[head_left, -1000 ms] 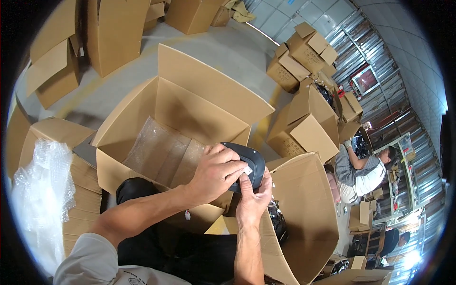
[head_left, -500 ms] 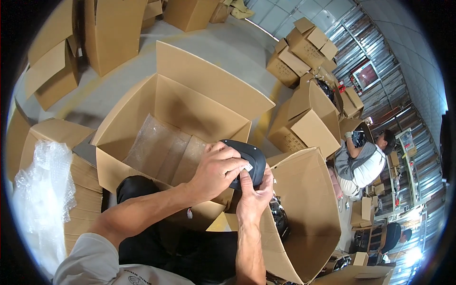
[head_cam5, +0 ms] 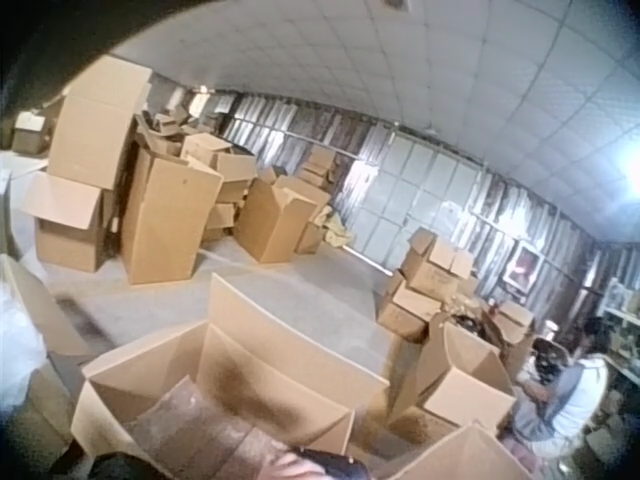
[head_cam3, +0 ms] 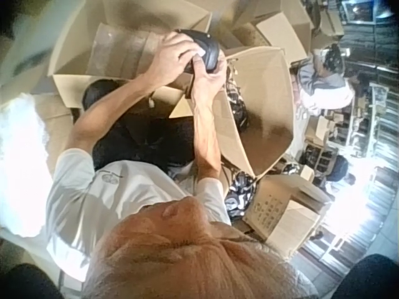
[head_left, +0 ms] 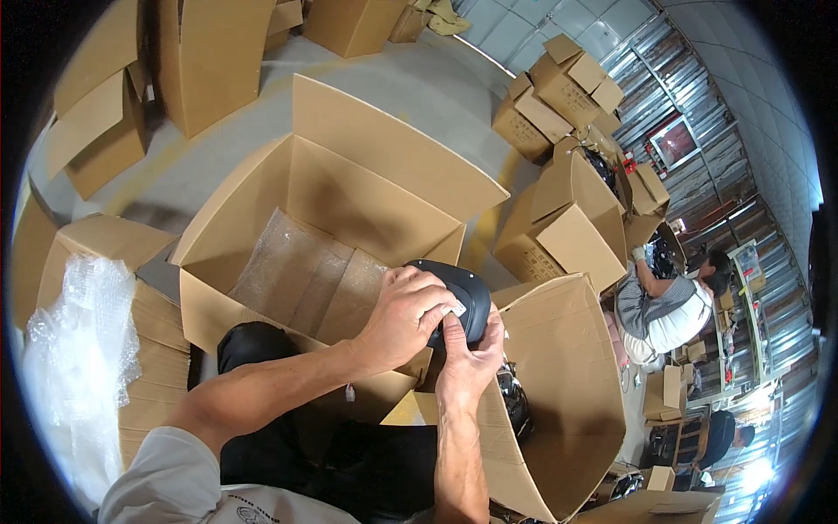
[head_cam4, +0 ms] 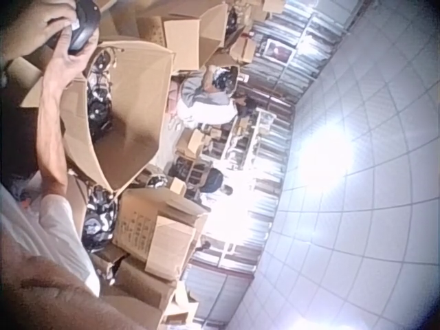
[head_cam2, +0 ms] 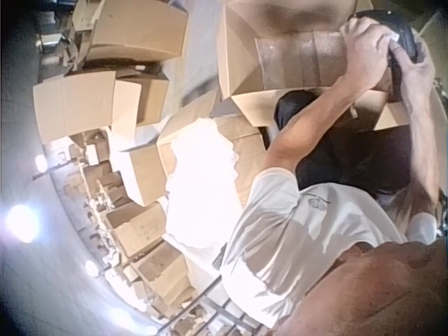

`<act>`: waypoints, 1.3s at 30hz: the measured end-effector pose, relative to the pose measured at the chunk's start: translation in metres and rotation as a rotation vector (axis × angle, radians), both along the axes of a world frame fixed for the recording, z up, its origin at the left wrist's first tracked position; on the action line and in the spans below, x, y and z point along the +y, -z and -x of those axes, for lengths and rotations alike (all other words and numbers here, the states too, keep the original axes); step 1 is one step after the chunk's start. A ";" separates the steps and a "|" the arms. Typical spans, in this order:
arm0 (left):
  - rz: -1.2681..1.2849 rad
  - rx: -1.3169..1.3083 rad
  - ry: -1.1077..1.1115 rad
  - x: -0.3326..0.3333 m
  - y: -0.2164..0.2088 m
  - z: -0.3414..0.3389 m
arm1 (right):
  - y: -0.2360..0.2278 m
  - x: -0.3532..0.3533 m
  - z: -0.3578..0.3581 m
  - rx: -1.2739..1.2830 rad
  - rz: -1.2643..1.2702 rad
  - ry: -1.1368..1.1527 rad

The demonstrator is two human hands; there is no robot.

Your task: The person packs black electronic components with wires into a cardboard shipping box by hand, cushioning them with bubble wrap.

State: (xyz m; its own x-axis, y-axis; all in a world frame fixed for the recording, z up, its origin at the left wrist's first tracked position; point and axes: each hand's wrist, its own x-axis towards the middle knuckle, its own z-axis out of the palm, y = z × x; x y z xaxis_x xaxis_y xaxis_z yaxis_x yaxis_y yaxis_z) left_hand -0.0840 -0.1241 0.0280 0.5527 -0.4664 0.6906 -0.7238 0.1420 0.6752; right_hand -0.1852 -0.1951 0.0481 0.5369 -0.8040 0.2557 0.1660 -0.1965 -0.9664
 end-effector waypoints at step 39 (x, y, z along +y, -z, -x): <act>0.115 0.109 0.024 -0.005 0.010 0.010 | 0.001 0.000 0.001 -0.009 0.050 0.061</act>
State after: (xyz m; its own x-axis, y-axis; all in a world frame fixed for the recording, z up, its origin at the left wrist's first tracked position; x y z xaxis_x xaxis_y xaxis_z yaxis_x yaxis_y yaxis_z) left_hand -0.0935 -0.1295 0.0182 0.6172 -0.4018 0.6765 -0.6426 0.2387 0.7281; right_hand -0.1860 -0.1955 0.0474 0.4849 -0.8212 0.3010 0.1608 -0.2546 -0.9536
